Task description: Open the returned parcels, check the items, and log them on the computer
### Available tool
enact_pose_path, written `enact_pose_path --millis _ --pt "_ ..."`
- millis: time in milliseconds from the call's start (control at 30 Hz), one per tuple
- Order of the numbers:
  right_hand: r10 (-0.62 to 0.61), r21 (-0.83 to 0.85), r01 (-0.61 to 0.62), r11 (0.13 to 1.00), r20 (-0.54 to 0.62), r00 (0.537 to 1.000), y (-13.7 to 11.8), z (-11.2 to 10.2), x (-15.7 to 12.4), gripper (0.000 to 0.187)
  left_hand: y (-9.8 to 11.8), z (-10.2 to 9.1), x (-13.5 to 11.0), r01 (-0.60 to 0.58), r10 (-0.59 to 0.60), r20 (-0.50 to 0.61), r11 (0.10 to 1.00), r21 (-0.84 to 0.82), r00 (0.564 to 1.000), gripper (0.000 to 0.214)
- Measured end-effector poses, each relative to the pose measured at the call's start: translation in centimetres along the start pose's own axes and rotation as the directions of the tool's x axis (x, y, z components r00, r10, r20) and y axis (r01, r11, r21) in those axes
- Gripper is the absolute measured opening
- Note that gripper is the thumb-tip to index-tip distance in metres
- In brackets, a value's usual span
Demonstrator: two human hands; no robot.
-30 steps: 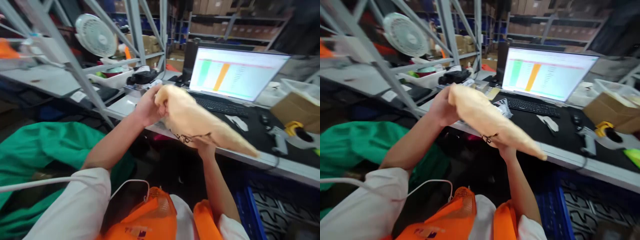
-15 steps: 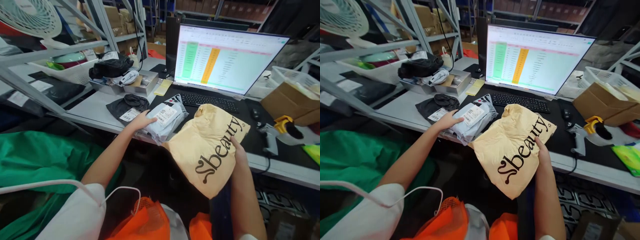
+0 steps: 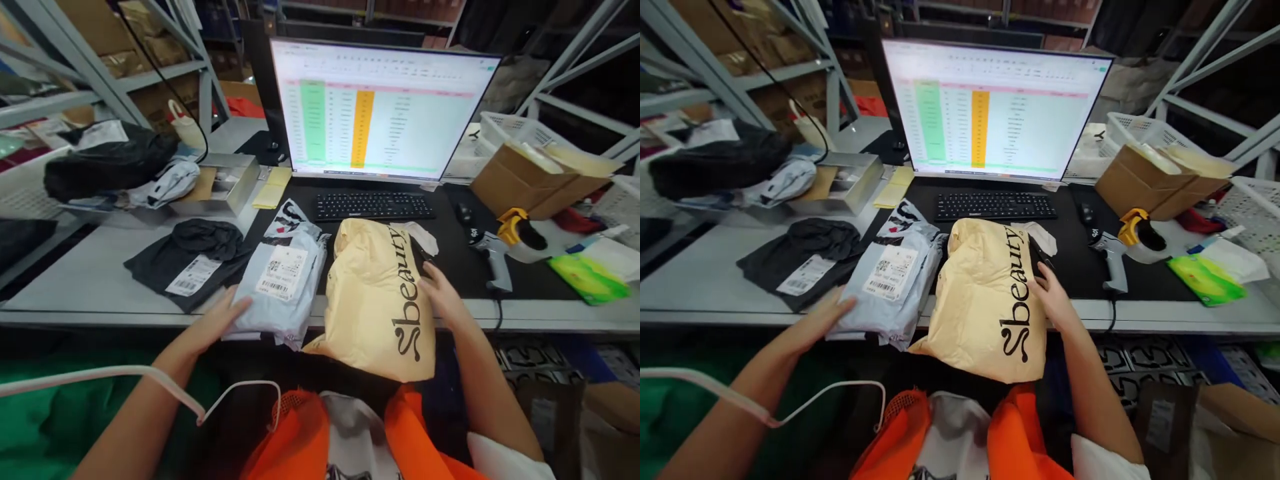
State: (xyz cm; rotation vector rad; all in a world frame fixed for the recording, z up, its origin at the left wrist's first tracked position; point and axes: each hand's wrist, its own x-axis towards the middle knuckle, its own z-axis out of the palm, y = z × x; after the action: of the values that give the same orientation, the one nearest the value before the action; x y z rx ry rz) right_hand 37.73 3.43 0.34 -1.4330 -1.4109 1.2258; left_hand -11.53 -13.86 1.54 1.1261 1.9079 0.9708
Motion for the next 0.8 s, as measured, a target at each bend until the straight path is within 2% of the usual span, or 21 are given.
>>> enact_pose_path --millis 100,167,267,367,433,500,567,600,667,733,800 --pt "-0.119 -0.256 0.127 0.958 0.044 0.992 0.8 1.2 -1.6 0.081 0.7 1.3 -1.8 -0.034 0.033 0.053 0.999 0.024 0.998 0.098" --pt "-0.193 -0.331 0.191 0.924 0.028 0.981 0.8 2.3 -1.9 0.077 1.6 2.3 -2.7 -0.008 0.015 0.111 0.998 -0.064 0.994 0.099" --pt "-0.225 -0.318 0.206 0.926 -0.023 0.974 0.2 3.3 -1.5 0.074 3.1 3.9 -3.4 0.063 -0.026 0.133 0.958 -0.281 0.991 0.100" --pt "-0.178 -0.248 0.156 0.956 -0.069 0.982 -0.6 3.6 -0.6 0.085 3.8 4.8 -3.9 0.154 -0.124 0.094 0.871 -0.467 0.988 0.106" --pt "-0.099 -0.147 0.089 0.985 -0.058 0.993 -0.9 3.6 0.4 0.096 3.5 4.3 -4.7 0.186 -0.203 0.029 0.822 -0.538 0.979 0.106" --pt "-0.034 -0.066 0.033 0.997 -0.006 0.999 -1.1 3.8 1.5 0.102 2.7 3.0 -6.1 0.147 -0.257 -0.110 0.798 -0.584 0.960 0.101" --pt "-0.020 -0.056 0.022 0.998 0.049 0.999 -1.4 4.1 2.5 0.100 1.8 1.3 -7.9 0.061 -0.295 -0.284 0.784 -0.618 0.912 0.087" --pt "-0.031 -0.071 0.037 0.997 0.080 0.996 -1.7 4.4 3.0 0.096 1.6 0.5 -9.0 0.018 -0.320 -0.374 0.780 -0.626 0.871 0.079" --pt "-0.088 -0.089 0.102 0.991 0.154 0.984 -2.8 5.0 3.8 0.077 1.5 -0.9 -11.1 -0.058 -0.368 -0.540 0.785 -0.616 0.757 0.064" --pt "-0.198 -0.067 0.218 0.974 0.231 0.953 -4.7 6.0 4.4 0.052 2.1 -1.9 -12.9 -0.124 -0.370 -0.659 0.808 -0.576 0.655 0.059" --pt "-0.349 -0.004 0.366 0.931 0.288 0.892 -7.7 7.4 4.7 0.034 3.2 -2.7 -14.5 -0.210 -0.290 -0.728 0.834 -0.511 0.621 0.063"
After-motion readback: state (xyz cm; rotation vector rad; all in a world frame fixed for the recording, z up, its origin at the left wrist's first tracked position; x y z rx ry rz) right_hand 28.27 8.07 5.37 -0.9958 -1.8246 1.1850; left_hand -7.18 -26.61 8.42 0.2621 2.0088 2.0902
